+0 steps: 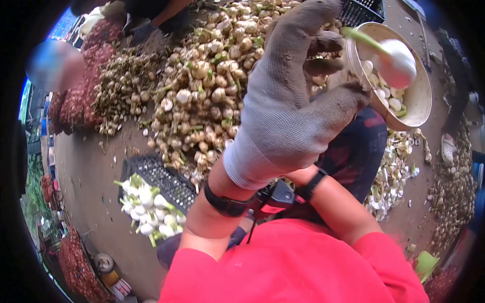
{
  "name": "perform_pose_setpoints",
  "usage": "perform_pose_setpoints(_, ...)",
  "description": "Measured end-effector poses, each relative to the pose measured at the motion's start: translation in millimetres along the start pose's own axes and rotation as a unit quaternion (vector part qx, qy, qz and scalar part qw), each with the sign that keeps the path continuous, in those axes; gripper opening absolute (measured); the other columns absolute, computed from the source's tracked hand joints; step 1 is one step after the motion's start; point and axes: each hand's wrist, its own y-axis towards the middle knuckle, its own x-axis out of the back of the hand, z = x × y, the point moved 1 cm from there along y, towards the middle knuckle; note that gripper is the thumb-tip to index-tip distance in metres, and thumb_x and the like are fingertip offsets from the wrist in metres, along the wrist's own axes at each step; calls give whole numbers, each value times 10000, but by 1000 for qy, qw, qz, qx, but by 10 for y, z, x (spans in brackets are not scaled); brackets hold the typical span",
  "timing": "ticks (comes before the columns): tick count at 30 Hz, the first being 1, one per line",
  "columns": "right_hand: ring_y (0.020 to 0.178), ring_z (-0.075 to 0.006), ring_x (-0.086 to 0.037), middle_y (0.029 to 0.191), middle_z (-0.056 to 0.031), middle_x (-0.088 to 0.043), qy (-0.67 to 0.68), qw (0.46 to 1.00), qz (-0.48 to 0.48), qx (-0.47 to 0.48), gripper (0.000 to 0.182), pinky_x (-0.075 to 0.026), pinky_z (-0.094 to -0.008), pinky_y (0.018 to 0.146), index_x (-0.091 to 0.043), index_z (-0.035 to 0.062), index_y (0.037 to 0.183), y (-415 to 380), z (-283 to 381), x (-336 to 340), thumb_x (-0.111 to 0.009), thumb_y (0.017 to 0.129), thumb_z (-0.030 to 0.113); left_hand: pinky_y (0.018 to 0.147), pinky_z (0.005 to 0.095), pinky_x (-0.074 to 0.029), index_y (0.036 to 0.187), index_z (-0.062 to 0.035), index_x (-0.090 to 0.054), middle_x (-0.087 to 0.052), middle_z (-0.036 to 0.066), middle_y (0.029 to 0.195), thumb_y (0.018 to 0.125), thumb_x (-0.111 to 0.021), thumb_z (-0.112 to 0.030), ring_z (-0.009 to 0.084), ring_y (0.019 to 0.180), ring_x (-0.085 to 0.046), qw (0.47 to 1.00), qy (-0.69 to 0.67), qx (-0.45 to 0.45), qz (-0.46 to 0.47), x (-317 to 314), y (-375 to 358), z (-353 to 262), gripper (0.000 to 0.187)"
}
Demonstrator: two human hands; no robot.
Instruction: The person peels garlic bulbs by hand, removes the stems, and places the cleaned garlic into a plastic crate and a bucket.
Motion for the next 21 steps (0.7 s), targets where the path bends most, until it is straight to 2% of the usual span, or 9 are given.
perform_pose_setpoints(2, 1001, -310, -617, 1109, -166, -633, -312, 944, -51, 89, 328, -498, -376, 842, -609, 92, 1142, 522, -37, -275, -533, 850, 220, 880, 364, -436, 1221, 25, -456, -476, 192, 1173, 657, -635, -5, 308, 1051, -516, 989, 144, -22, -34, 238, -29, 143, 592)
perform_pose_setpoints(4, 1008, -315, -615, 1112, -169, -629, -578, 785, -114, 192, 312, -498, -387, 845, -611, 90, 1127, 1255, -191, -788, -521, 845, 189, 952, 320, -428, 1345, 34, -355, -429, 132, 1314, 813, -625, 7, 189, 1107, -510, 986, 96, 105, -92, 592, -415, 267, 598)
perform_pose_setpoints(6, 1016, -319, -613, 1116, -172, -625, -774, 523, -206, 292, 299, -499, -399, 847, -612, 88, 1111, 1481, 85, -1353, -508, 841, 159, 959, 318, -414, 1290, 47, -410, -474, 131, 1271, 866, -594, -35, 194, 1098, -512, 942, 148, 260, -152, 935, -927, 314, 469)
perform_pose_setpoints(8, 1024, -324, -611, 1120, -175, -620, -879, 195, -292, 323, 289, -500, -411, 850, -614, 87, 1096, 1340, 244, -1352, -496, 836, 128, 887, 295, -436, 1171, 17, -523, -543, 93, 1102, 856, -595, -43, 161, 987, -523, 888, 188, 391, -152, 1252, -1438, 250, 328)
perform_pose_setpoints(12, 949, -335, -628, 1047, -177, -641, -876, 224, -281, 323, 304, -500, -401, 809, -641, 84, 1051, 1113, 46, -1361, -604, 752, 124, 859, 297, -451, 1287, 6, -432, -466, 115, 1180, 762, -634, -57, 190, 981, -518, 831, 259, 460, -176, 1817, -2664, 413, 566)
perform_pose_setpoints(14, 853, -293, -659, 993, -162, -660, -868, 328, -183, 325, 339, -514, -384, 765, -629, 61, 1076, 666, -369, -1453, -624, 747, 141, 878, 298, -445, 1316, 0, -404, -455, 118, 1199, 743, -657, -61, 193, 1010, -510, 821, 298, 451, -182, 1737, -2743, 413, 629)
perform_pose_setpoints(18, 658, -144, -578, 834, -85, -633, -763, 580, 34, 282, 503, -499, -294, 604, -524, 37, 1231, -368, -1277, -1432, -638, 758, 166, 901, 340, -457, 1359, -37, -349, -482, 95, 1197, 722, -698, -25, 199, 1056, -513, 901, 160, 360, -184, 1418, -2487, 271, 726)
perform_pose_setpoints(19, 613, -119, -544, 785, -62, -603, -672, 683, 84, 275, 510, -455, -263, 533, -496, 33, 1252, -519, -1431, -1374, -652, 799, 206, 916, 329, -446, 1343, -21, -366, -487, 100, 1210, 716, -667, 2, 198, 1064, -518, 911, 111, 349, -190, 1279, -2394, 101, 695)
perform_pose_setpoints(21, 593, -104, -519, 786, -41, -591, -629, 720, 57, 287, 445, -412, -250, 496, -521, 74, 1206, -762, -1558, -1263, -660, 835, 278, 920, 324, -437, 1290, 0, -412, -505, 117, 1200, 694, -646, 17, 197, 1060, -527, 922, 176, 296, -179, 1018, -2226, -169, 641)
